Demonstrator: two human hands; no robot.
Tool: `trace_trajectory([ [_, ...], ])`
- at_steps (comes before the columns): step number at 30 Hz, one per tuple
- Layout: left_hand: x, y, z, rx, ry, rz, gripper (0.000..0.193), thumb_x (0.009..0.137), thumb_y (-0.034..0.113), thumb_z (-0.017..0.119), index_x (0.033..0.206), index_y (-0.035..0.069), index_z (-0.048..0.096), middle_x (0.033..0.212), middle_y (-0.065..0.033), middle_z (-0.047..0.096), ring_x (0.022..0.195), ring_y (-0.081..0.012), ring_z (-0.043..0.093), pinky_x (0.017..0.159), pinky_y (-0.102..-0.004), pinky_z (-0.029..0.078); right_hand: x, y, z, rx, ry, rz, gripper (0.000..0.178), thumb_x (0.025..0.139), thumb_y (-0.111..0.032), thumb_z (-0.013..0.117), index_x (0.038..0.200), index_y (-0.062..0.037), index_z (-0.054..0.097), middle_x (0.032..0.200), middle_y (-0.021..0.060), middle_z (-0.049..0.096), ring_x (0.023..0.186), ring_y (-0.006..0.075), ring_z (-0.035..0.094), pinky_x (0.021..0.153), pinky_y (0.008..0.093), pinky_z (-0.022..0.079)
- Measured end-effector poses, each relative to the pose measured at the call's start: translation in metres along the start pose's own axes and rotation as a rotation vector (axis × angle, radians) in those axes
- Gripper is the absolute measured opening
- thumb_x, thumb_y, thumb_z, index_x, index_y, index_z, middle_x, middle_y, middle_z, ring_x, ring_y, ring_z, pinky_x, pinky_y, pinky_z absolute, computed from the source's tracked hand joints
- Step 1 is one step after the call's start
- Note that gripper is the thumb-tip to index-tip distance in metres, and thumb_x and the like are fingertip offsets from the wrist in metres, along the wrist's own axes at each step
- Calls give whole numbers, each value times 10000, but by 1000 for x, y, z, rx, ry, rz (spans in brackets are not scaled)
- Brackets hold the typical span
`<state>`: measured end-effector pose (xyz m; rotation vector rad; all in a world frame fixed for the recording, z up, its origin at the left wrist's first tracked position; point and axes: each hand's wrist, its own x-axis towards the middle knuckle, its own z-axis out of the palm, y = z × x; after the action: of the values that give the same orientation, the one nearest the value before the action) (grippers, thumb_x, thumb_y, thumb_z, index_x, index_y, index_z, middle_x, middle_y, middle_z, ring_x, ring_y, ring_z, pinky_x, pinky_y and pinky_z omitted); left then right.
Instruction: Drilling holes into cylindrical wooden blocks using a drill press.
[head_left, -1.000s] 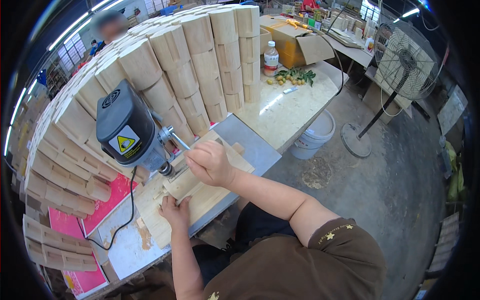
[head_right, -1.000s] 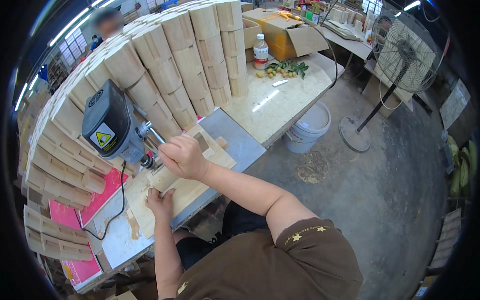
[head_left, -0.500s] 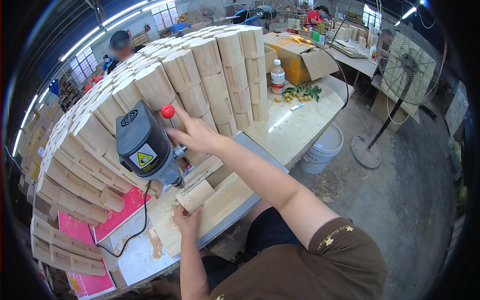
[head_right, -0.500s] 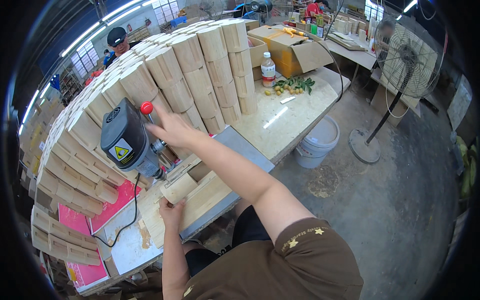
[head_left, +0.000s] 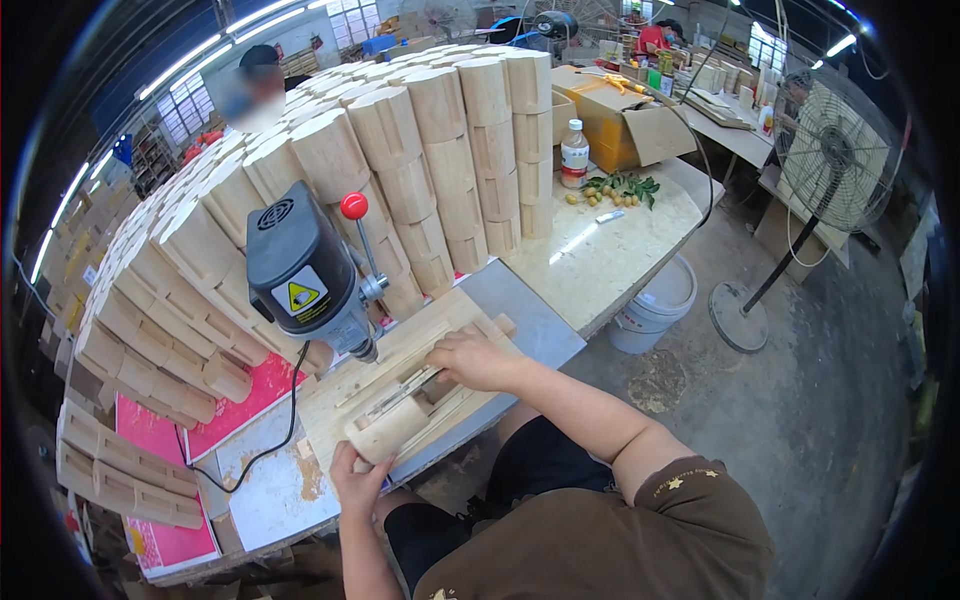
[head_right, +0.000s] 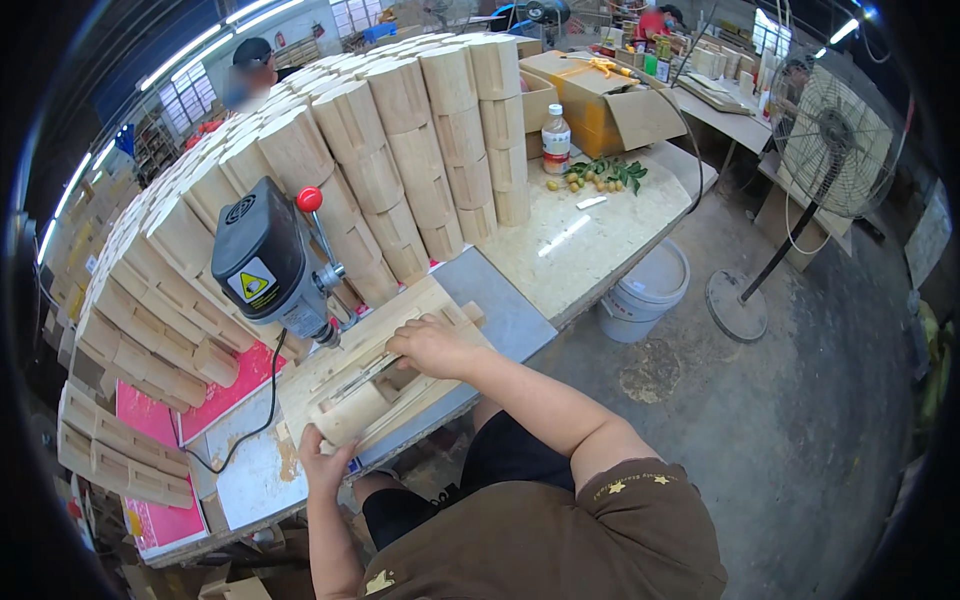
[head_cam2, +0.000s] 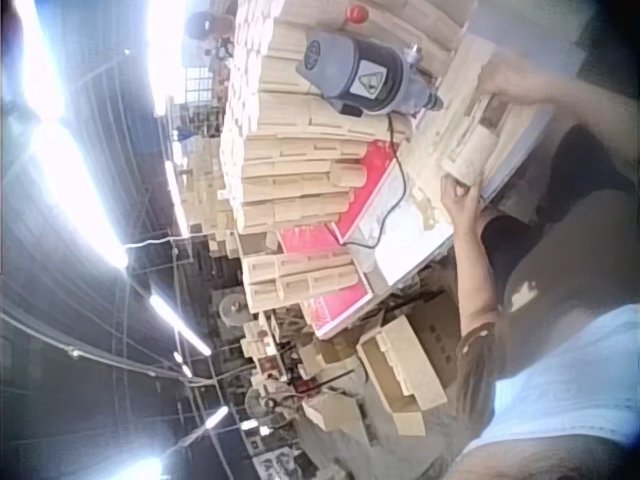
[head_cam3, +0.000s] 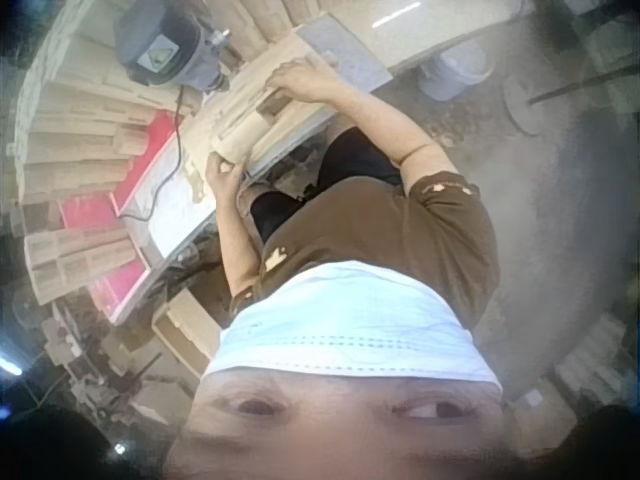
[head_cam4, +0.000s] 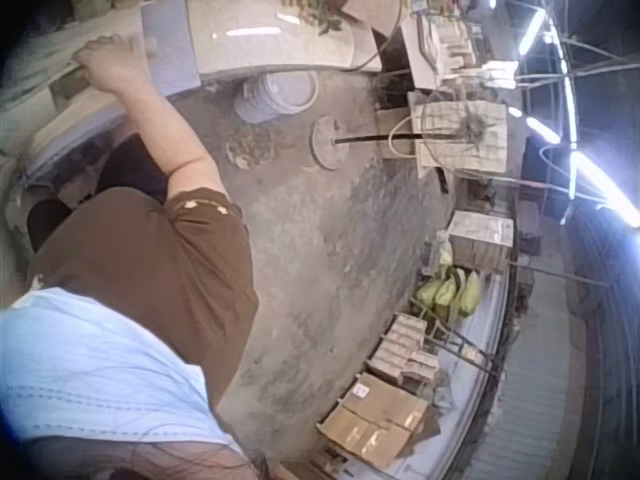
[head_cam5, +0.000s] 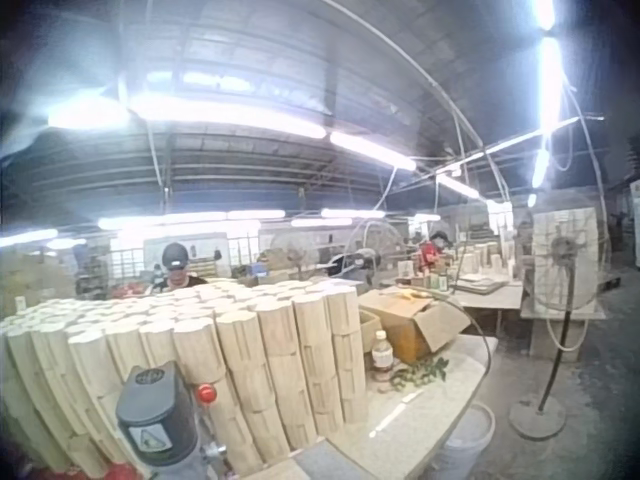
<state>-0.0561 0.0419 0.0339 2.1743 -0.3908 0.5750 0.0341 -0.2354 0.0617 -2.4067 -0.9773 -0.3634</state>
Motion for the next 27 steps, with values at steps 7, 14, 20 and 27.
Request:
trace_trajectory([
  [7, -43, 9, -86, -23, 104, -334, 263, 591, 98, 731, 612, 59, 472, 562, 1, 417, 521, -109, 407, 497, -250, 324, -4, -11, 0, -46, -93, 76, 310, 691, -177, 708, 982, -97, 636, 958, 84, 623, 976, 268, 553, 883, 425, 356],
  [14, -14, 23, -72, -485, 226, -906, 276, 773, 253, 728, 663, 53, 574, 528, 34, 459, 418, -41, 351, 379, -216, 242, -8, -5, -5, -13, 10, 43, 279, 692, -160, 701, 944, -66, 629, 895, 112, 619, 916, 310, 558, 809, 397, 391],
  [20, -9, 16, -50, -660, 243, -1036, 319, 779, 305, 726, 660, 49, 578, 515, 26, 475, 387, -43, 362, 366, -208, 257, 3, -19, -9, -38, -18, 16, 243, 720, -142, 685, 949, -86, 625, 860, 64, 614, 888, 264, 554, 791, 382, 368],
  [27, 0, 10, -21, -765, 127, -1035, 358, 794, 355, 707, 691, 33, 592, 544, 13, 499, 412, -48, 400, 382, -205, 306, -3, -20, -9, -62, 5, 10, 245, 730, -145, 678, 961, -85, 624, 858, 59, 612, 873, 256, 555, 789, 377, 375],
])
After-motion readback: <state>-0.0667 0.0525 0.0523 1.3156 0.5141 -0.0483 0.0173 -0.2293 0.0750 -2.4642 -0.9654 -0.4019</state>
